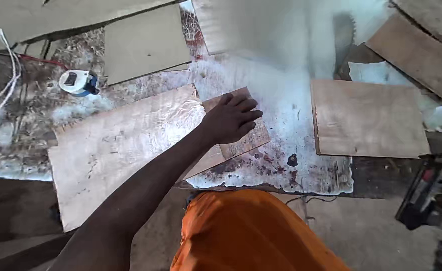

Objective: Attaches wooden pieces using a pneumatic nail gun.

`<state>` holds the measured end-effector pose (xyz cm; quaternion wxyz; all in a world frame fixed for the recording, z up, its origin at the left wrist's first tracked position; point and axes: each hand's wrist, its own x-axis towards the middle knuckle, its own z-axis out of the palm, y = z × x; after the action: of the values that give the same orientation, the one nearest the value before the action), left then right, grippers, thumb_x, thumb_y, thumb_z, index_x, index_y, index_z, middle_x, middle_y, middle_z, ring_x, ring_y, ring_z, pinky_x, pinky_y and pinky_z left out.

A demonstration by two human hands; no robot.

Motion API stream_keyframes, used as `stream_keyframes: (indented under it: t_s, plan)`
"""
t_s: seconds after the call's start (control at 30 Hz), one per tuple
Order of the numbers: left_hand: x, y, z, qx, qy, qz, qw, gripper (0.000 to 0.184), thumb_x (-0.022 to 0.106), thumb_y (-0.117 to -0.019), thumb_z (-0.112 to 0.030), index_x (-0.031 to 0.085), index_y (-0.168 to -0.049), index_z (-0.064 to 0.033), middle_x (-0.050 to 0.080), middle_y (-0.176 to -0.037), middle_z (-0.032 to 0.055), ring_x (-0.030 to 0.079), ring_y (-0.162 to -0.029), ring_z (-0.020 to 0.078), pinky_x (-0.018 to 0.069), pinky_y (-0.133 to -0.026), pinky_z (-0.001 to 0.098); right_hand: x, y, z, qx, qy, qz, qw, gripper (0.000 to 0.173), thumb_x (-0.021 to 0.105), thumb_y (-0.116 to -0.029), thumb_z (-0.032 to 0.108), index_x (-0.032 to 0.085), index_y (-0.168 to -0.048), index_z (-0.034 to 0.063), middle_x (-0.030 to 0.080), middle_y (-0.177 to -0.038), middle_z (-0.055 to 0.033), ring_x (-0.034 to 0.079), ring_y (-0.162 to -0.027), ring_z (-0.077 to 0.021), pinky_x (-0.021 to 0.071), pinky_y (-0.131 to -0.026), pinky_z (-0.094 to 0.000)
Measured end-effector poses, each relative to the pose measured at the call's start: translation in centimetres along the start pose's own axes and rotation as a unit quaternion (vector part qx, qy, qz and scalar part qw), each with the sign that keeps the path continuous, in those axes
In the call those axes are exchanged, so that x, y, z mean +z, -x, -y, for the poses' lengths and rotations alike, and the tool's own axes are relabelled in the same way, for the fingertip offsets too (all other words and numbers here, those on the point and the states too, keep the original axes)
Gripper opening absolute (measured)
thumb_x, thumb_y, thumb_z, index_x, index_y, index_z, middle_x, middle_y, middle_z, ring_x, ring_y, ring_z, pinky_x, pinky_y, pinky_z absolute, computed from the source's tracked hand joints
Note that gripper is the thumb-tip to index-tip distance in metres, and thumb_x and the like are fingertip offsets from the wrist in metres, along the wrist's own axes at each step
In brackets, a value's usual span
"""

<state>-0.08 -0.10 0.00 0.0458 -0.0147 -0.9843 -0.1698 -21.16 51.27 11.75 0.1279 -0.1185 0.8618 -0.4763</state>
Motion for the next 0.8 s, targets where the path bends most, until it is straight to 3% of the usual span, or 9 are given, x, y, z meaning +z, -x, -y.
stream_keyframes:
  t_s: [0.03,0.07,0.13,0.2,0.27,0.33,0.4,0.6,0.8]
  plan:
    - [0.1,0.0,0.1,0.001,0.000,0.000,1.000,0.051,0.026,-0.1070,-0.053,0.055,-0.146,-0.0394,0.046,-0.158,-0.0059,0.033,-0.151,0.0214,0.0245,-0.121,0.0553,1.2,1.7,0.8,-0.012,-0.052,0.072,0.996,0.030,0.057,-0.0997,0.019,0.058,-0.121,-0.0017,0.071,-0.088,0.0007,0.068,-0.070,-0.0091,0.0603,-0.065,-0.0293]
    - [0.2,-0.1,0.2,0.002,0.000,0.002,1.000,0.051,0.026,-0.1068,-0.053,0.055,-0.146,-0.0389,0.044,-0.160,-0.0066,0.031,-0.153,0.0213,0.0240,-0.121,0.0558,4.7,4.2,3.3,0.023,-0.063,0.058,0.996,0.026,0.062,-0.0926,0.019,0.061,-0.114,0.0036,0.072,-0.080,0.0017,0.068,-0.064,-0.0102,0.0604,-0.059,-0.0297]
    - [0.5,-0.1,0.3,0.013,0.002,0.008,1.000,0.053,0.025,-0.1066,-0.054,0.053,-0.148,-0.0370,0.039,-0.163,-0.0085,0.026,-0.155,0.0198,0.0227,-0.121,0.0551,11.4,8.1,7.8,0.090,-0.009,0.089,0.992,0.032,0.073,-0.0844,0.022,0.063,-0.111,0.0080,0.071,-0.080,0.0012,0.068,-0.064,-0.0123,0.0603,-0.058,-0.0325]
    - [0.6,-0.4,0.6,0.034,0.009,0.005,0.999,0.054,0.025,-0.1069,-0.053,0.053,-0.148,-0.0330,0.039,-0.163,-0.0085,0.024,-0.156,0.0190,0.0210,-0.123,0.0542,17.4,10.3,9.7,0.026,0.040,0.170,0.984,0.035,0.077,-0.0871,0.035,0.067,-0.113,0.0141,0.071,-0.085,0.0036,0.066,-0.066,-0.0086,0.0588,-0.059,-0.0304]
    - [0.8,-0.7,0.7,0.052,0.030,0.002,0.998,0.054,0.028,-0.1076,-0.051,0.056,-0.146,-0.0261,0.045,-0.160,-0.0048,0.027,-0.156,0.0196,0.0188,-0.126,0.0528,22.2,11.8,10.6,-0.062,0.074,0.240,0.966,0.037,0.073,-0.0923,0.042,0.068,-0.118,0.0155,0.073,-0.094,0.0046,0.069,-0.078,-0.0053,0.0616,-0.069,-0.0295]
    - [1.0,-1.2,0.7,0.064,0.056,-0.012,0.996,0.053,0.031,-0.1078,-0.050,0.062,-0.138,-0.0190,0.055,-0.152,0.0013,0.034,-0.152,0.0212,0.0198,-0.127,0.0506,25.7,12.9,12.0,-0.092,0.101,0.272,0.953,0.038,0.070,-0.0948,0.045,0.069,-0.117,0.0144,0.073,-0.098,0.0058,0.070,-0.087,-0.0015,0.0620,-0.078,-0.0276]
    - [1.2,-1.6,0.8,0.068,0.076,-0.027,0.994,0.051,0.035,-0.1073,-0.051,0.066,-0.128,-0.0161,0.061,-0.141,0.0041,0.042,-0.147,0.0217,0.0242,-0.125,0.0498,28.0,13.5,13.4,-0.063,0.116,0.288,0.948,0.041,0.069,-0.0946,0.050,0.069,-0.116,0.0149,0.073,-0.098,0.0067,0.069,-0.089,-0.0006,0.0612,-0.080,-0.0274]
    - [1.1,-2.2,1.0,0.059,0.123,-0.045,0.990,0.034,0.054,-0.1033,-0.043,0.069,-0.119,-0.0176,0.066,-0.126,0.0022,0.053,-0.133,0.0215,0.0293,-0.121,0.0503,30.5,12.5,14.9,0.110,0.028,0.331,0.937,0.039,0.067,-0.0945,0.054,0.069,-0.105,0.0165,0.061,-0.068,0.0005,0.056,-0.052,-0.0111,0.0512,-0.049,-0.0297]
    - [1.1,-2.5,1.2,0.054,0.134,-0.029,0.989,0.033,0.055,-0.1026,-0.043,0.069,-0.120,-0.0190,0.066,-0.127,0.0004,0.053,-0.133,0.0202,0.0282,-0.121,0.0508,31.1,13.0,16.0,0.147,0.053,0.327,0.932,0.039,0.067,-0.0946,0.053,0.068,-0.109,0.0169,0.062,-0.069,0.0000,0.057,-0.053,-0.0118,0.0520,-0.050,-0.0295]
